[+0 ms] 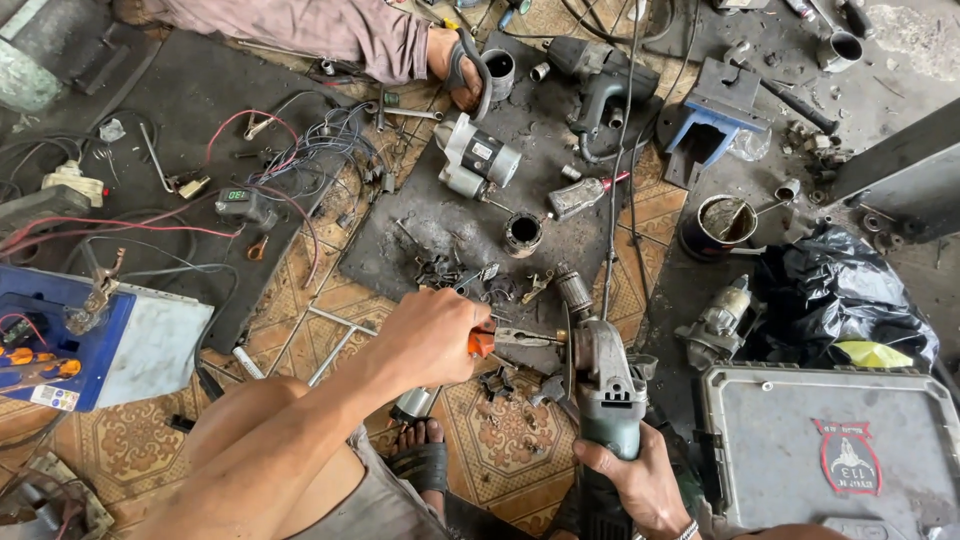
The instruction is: Using an angle grinder to modify a small metal component held by pliers, then inspecting and assembling parts of an electric motor.
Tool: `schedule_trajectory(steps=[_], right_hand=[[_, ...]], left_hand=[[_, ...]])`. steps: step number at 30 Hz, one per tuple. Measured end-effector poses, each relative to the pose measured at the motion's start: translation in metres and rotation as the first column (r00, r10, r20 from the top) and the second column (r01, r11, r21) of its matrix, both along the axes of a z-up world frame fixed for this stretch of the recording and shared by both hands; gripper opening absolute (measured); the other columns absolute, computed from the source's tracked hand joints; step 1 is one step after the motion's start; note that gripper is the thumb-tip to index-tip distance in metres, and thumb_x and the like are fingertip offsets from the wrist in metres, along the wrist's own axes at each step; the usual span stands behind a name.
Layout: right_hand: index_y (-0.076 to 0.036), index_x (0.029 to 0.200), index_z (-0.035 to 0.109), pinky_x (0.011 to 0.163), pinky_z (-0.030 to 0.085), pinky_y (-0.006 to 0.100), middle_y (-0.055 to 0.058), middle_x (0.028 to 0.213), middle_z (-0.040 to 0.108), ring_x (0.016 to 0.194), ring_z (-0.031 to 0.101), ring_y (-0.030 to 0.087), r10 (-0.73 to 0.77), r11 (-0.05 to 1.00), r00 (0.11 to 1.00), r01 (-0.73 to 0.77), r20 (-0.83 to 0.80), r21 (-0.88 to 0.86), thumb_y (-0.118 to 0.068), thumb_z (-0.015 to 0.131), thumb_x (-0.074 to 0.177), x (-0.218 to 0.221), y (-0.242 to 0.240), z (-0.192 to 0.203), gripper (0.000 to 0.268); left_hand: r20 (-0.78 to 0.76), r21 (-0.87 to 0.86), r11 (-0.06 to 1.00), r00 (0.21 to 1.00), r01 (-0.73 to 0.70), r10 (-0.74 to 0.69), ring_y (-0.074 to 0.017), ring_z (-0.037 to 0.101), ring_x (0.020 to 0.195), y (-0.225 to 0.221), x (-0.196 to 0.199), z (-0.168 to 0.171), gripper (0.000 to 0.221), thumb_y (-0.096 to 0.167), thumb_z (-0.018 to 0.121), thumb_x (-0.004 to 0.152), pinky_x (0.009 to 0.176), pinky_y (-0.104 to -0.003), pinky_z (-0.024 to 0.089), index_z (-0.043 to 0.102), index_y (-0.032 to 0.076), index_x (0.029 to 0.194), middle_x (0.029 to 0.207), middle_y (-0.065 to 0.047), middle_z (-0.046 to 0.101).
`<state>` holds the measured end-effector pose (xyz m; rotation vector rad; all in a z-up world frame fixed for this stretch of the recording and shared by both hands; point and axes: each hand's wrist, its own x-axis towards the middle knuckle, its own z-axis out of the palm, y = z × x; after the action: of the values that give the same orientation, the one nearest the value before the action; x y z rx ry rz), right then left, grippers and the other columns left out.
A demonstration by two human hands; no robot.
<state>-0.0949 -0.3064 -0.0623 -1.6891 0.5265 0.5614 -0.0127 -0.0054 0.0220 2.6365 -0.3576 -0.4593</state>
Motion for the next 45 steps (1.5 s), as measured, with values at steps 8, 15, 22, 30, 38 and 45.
schedule_trajectory(steps=[8, 15, 22, 30, 38, 45], right_hand=[[0.014, 0.102, 0.076, 0.068, 0.052, 0.038, 0.022, 0.082, 0.077, 0.069, 0.063, 0.027, 0.008, 1.0, 1.0, -0.008, 0.024, 0.002, -0.004, 0.085, 0.063, 0.0, -0.001, -0.005, 0.043], [0.016, 0.102, 0.077, 0.068, 0.05, 0.037, 0.022, 0.081, 0.075, 0.068, 0.06, 0.027, -0.038, 0.999, 0.999, 0.038, -0.008, 0.023, 0.0, 0.084, 0.067, 0.004, 0.001, -0.001, 0.039], [0.016, 0.106, 0.075, 0.074, 0.053, 0.039, 0.025, 0.088, 0.077, 0.074, 0.064, 0.03, -0.026, 0.999, 1.0, 0.026, -0.012, 0.028, 0.0, 0.084, 0.063, 0.001, 0.0, -0.002, 0.047], [0.015, 0.105, 0.075, 0.073, 0.054, 0.039, 0.024, 0.086, 0.078, 0.073, 0.065, 0.029, -0.048, 0.993, 0.999, 0.045, 0.022, 0.105, 0.002, 0.086, 0.063, -0.001, 0.001, -0.006, 0.046], [0.014, 0.107, 0.077, 0.074, 0.056, 0.036, 0.023, 0.087, 0.08, 0.073, 0.069, 0.029, -0.049, 0.998, 0.999, 0.049, -0.013, 0.032, 0.001, 0.088, 0.062, 0.007, 0.005, 0.006, 0.048], [0.013, 0.108, 0.077, 0.075, 0.054, 0.039, 0.025, 0.087, 0.079, 0.074, 0.069, 0.031, -0.027, 1.0, 1.0, 0.027, -0.009, 0.009, 0.0, 0.089, 0.063, 0.005, -0.001, 0.0, 0.049]], left_hand=[[-0.014, 0.014, 1.0, 1.0, -0.013, 0.014, -0.0202, 0.065, 0.046, -0.002, 0.001, 0.004, 0.016, 0.001, 0.07, 0.073, 0.043, -0.029, 0.055, 0.073, 0.003, 0.088, 0.075, -0.009, 0.077], [-0.014, -0.005, 1.0, 1.0, -0.011, 0.011, -0.0183, 0.06, 0.044, -0.001, 0.002, 0.004, 0.015, -0.002, 0.066, 0.069, 0.043, -0.028, 0.052, 0.071, 0.003, 0.082, 0.072, -0.006, 0.075], [0.0, 0.018, 1.0, 1.0, 0.009, -0.009, -0.0191, 0.063, 0.046, 0.0, 0.001, -0.006, 0.015, -0.001, 0.068, 0.07, 0.044, -0.028, 0.054, 0.071, 0.003, 0.084, 0.073, -0.008, 0.075], [0.019, -0.026, 1.0, 1.0, 0.012, -0.012, -0.0168, 0.057, 0.041, 0.003, 0.004, -0.012, 0.006, -0.004, 0.068, 0.073, 0.039, -0.027, 0.051, 0.066, 0.001, 0.075, 0.068, -0.007, 0.073], [0.187, -0.21, 0.975, 0.982, 0.071, -0.031, -0.0164, 0.046, 0.045, 0.011, 0.002, 0.015, 0.013, 0.0, 0.067, 0.07, 0.047, -0.033, 0.039, 0.056, 0.006, 0.068, 0.057, -0.001, 0.063], [0.236, -0.414, 0.905, 0.972, 0.098, 0.002, -0.0122, 0.038, 0.046, 0.02, 0.001, 0.018, 0.017, -0.006, 0.065, 0.064, 0.044, -0.027, 0.031, 0.053, 0.005, 0.071, 0.056, 0.001, 0.056]])
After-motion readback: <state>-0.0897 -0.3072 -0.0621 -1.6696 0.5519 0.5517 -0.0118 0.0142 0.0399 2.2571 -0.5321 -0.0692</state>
